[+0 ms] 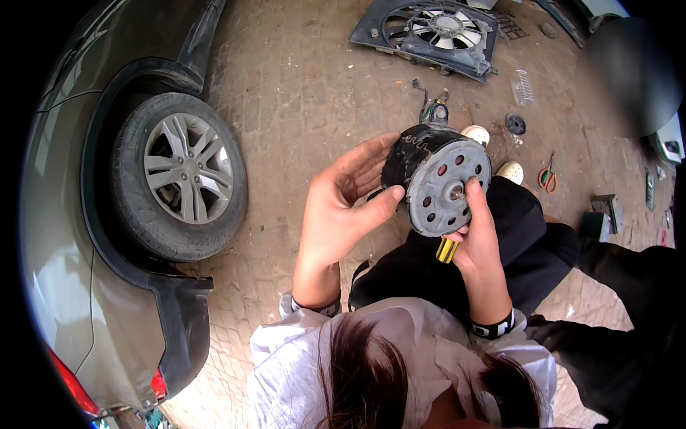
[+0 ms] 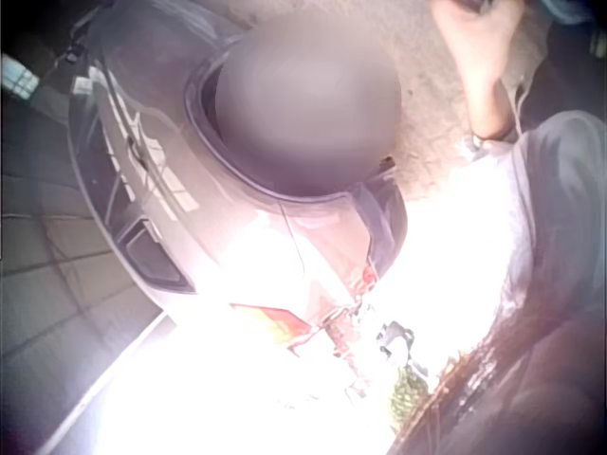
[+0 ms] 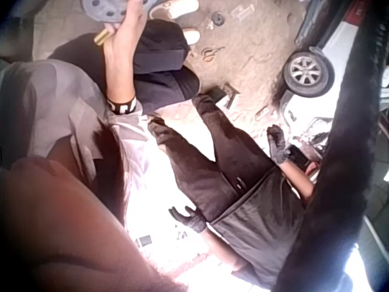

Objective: The person sits on the floor of a garage and uses a screwdriver and a hammer to work on a cylindrical car part, likely a motor or fan assembly. They repeatedly pry at the casing and strike it with the hammer while inspecting the object.

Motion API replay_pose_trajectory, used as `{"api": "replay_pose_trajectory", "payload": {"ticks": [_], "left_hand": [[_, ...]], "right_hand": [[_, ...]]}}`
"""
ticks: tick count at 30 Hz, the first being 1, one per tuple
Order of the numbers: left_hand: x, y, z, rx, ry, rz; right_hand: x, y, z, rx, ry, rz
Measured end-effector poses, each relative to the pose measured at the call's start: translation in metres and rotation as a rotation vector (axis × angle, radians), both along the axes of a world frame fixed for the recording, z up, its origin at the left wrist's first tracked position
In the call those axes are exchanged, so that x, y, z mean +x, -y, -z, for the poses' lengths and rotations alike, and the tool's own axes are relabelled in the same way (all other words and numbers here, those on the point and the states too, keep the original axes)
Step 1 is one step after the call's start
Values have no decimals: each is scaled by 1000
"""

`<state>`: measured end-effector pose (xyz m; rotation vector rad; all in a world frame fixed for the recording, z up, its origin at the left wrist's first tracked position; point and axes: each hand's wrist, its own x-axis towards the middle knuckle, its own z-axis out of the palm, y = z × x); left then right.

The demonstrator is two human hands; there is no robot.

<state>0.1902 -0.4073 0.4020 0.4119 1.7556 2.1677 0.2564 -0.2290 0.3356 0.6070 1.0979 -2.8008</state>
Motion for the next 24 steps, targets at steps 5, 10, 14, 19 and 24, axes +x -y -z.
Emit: {"api": "replay_pose_trajectory", "payload": {"ticks": [5,10,14,19,24], "left_hand": [[0,-2,1,-11,-16,-11],[-1,-1,8,26,-25,-22],[-9,5,14,78,38,-3],[-13,4,20,165,119,-45],[-13,6,23,227,184,-39]], "right_hand": [[0,3,-12,29,21,34],[4,3,-16,103,-42,44],[8,4,-28,105,-54,39],[16,4,-37,99,-44,31],[18,5,-42,100,-51,30]]}}
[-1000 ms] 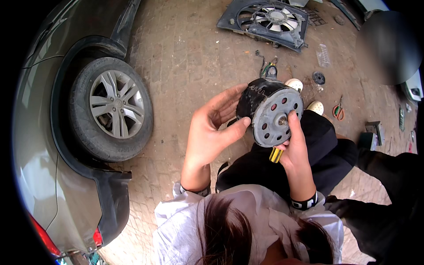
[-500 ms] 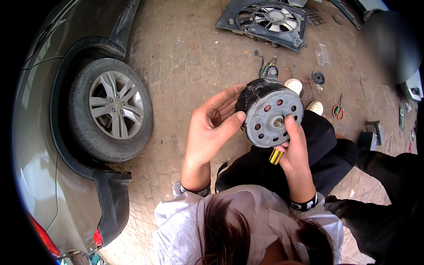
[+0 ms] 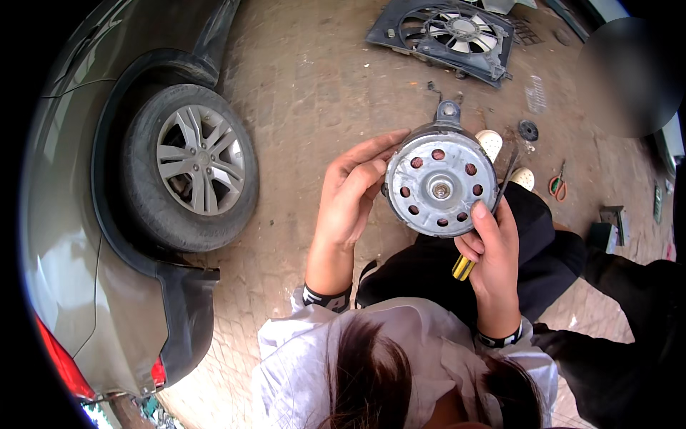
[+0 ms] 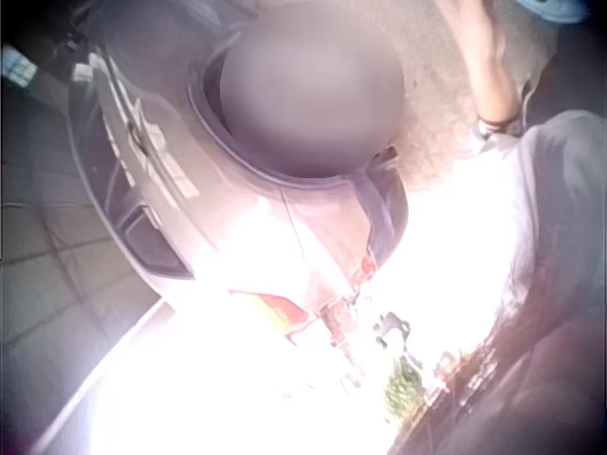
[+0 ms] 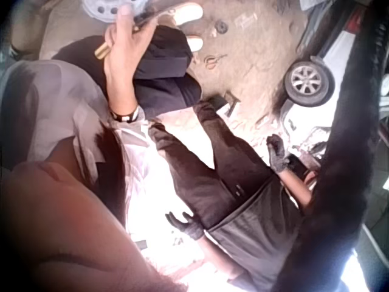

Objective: The person sits on the floor of a garage and uses a screwdriver and a hammer to work on a cylindrical car part, likely a motor or fan assembly. They repeatedly pry at the casing and strike it with the hammer while inspecting the object.

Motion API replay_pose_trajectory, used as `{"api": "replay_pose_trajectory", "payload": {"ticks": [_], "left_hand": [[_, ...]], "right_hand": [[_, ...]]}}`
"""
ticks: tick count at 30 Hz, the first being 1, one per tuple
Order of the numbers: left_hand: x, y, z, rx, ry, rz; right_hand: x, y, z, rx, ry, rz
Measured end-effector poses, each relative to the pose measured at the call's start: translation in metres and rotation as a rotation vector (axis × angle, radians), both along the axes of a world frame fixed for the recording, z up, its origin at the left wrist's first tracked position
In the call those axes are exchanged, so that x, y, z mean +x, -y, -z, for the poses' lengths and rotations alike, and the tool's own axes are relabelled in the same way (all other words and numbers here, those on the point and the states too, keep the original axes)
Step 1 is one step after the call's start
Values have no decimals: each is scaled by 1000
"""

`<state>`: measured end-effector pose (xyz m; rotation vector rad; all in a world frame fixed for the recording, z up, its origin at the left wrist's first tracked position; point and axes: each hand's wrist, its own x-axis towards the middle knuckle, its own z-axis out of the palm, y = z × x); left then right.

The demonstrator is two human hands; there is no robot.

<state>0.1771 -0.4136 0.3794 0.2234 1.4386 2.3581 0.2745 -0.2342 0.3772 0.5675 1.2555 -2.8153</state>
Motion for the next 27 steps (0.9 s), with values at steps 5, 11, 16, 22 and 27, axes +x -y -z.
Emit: {"api": "replay_pose_trajectory", "payload": {"ticks": [5,11,16,22,27], "left_hand": [[6,-1,0,-12,-105,-59],[16,-2,-8,-36,-245,-57],[20,-4,-14,-55,-278,-61],[21,-8,-16,-53,-271,-63],[24,-11,-18,-52,-281,-77]], "right_hand": [[0,1,8,5,-27,9],[5,3,15,61,-73,34],[8,4,13,57,-94,53],[12,3,12,90,-99,57],[14,3,11,67,-105,70]]}}
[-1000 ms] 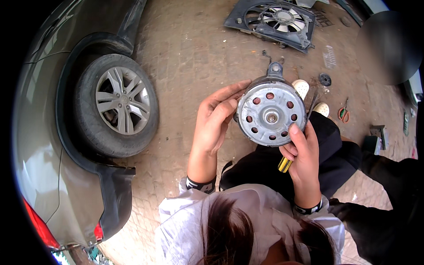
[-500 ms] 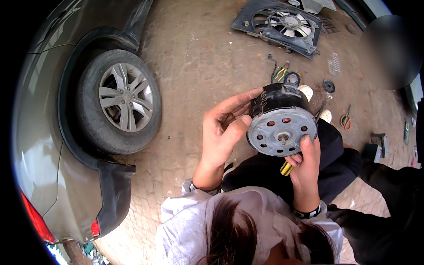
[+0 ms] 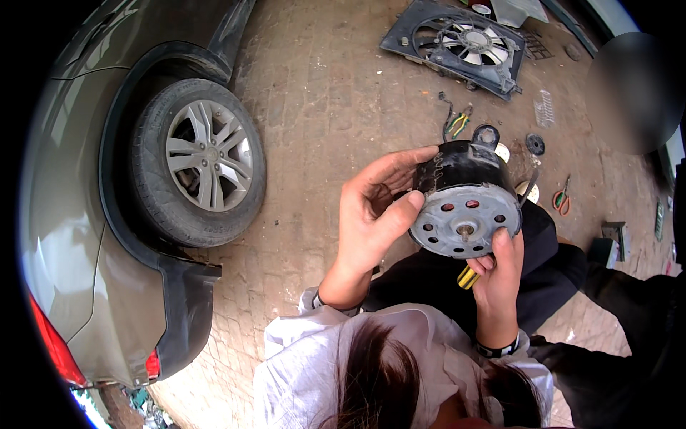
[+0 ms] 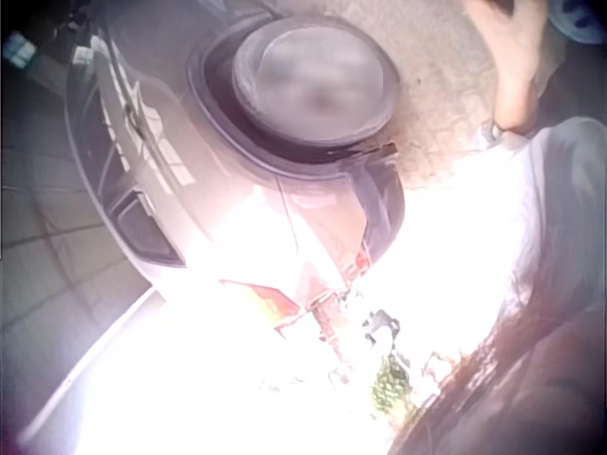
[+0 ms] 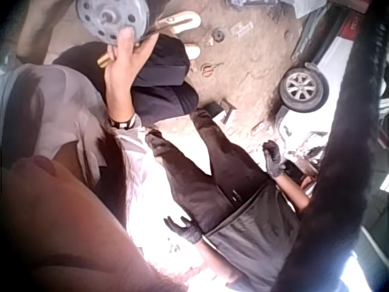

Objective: The person sits on the floor of a garage and uses a screwdriver and a hammer to work on a cylindrical car part, likely a motor or fan assembly. They repeatedly pry at the casing and strike it with the hammer while inspecting the object.

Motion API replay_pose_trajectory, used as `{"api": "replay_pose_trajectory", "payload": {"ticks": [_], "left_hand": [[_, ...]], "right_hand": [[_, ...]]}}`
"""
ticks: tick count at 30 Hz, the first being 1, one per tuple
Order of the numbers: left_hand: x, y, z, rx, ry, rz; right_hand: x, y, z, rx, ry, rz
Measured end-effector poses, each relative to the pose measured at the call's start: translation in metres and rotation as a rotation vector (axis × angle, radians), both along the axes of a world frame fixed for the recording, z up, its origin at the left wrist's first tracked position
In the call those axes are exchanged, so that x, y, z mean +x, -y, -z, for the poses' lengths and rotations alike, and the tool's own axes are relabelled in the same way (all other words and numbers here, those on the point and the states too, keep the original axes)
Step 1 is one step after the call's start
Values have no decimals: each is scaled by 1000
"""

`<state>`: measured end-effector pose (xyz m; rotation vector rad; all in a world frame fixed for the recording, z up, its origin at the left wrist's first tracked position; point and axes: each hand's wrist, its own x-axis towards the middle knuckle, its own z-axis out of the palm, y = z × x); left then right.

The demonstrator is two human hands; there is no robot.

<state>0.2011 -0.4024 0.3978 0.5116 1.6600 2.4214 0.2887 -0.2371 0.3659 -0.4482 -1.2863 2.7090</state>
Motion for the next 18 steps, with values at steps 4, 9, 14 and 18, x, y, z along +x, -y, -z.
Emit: {"api": "replay_pose_trajectory", "payload": {"ticks": [4,9,14,18], "left_hand": [[2,-1,-4,-6,-22,4],[9,2,-10,-128,-115,-56],[14,1,-14,-311,-349,-140],[16,-9,-28,-432,-506,-159]], "right_hand": [[2,0,3,-7,-31,11],[1,1,21,-136,-94,-9],[-5,3,46,-236,-98,-11],[-10,-8,94,-481,-354,-86]]}}
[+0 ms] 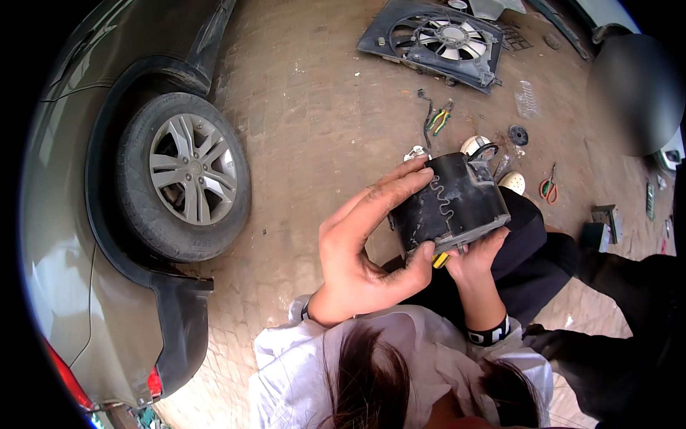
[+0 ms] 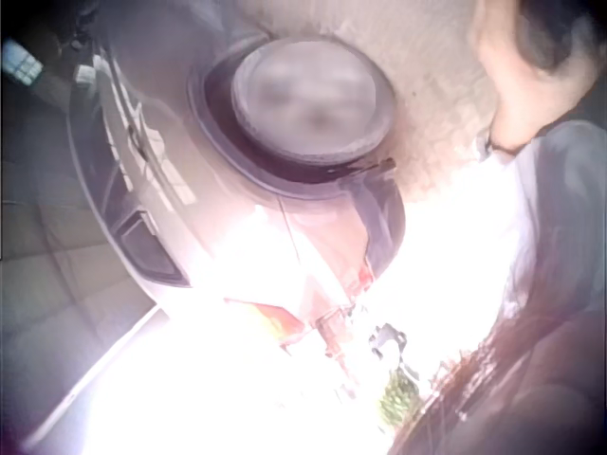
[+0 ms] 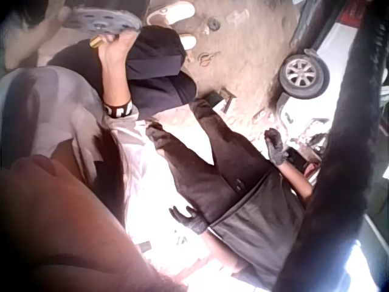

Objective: The person sits on the floor of a garage and uses a screwdriver and a hammer to work on a cylindrical car part, likely a motor or fan assembly. They repeatedly pry at the casing and strike it with the hammer while inspecting the object.

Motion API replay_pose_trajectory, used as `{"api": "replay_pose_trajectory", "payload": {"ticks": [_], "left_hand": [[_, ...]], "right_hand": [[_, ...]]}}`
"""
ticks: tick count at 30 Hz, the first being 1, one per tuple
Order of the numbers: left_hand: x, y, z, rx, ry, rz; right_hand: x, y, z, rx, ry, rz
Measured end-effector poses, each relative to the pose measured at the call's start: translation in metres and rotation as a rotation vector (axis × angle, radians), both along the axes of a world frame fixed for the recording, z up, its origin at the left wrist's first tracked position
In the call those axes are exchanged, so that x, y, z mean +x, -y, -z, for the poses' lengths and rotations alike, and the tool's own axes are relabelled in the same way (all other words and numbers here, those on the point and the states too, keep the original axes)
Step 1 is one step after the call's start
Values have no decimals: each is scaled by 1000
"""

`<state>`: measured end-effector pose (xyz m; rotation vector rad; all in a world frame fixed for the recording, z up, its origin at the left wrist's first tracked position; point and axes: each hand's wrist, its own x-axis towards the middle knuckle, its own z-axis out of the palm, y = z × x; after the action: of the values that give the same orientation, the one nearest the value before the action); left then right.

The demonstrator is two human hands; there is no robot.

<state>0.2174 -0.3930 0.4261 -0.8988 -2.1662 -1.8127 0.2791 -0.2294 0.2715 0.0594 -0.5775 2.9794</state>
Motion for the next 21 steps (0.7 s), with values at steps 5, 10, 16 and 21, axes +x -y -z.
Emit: {"api": "replay_pose_trajectory", "payload": {"ticks": [5,10,16,21], "left_hand": [[9,-3,-4,-141,-9,-36],[10,-9,-2,-151,-56,-20],[9,-13,5,-56,-14,5],[5,-15,9,16,-2,12]], "right_hand": [[-14,21,-29,271,232,171],[-13,18,-25,250,238,160],[-8,5,-20,36,-56,68],[-4,5,-55,258,175,123]]}}
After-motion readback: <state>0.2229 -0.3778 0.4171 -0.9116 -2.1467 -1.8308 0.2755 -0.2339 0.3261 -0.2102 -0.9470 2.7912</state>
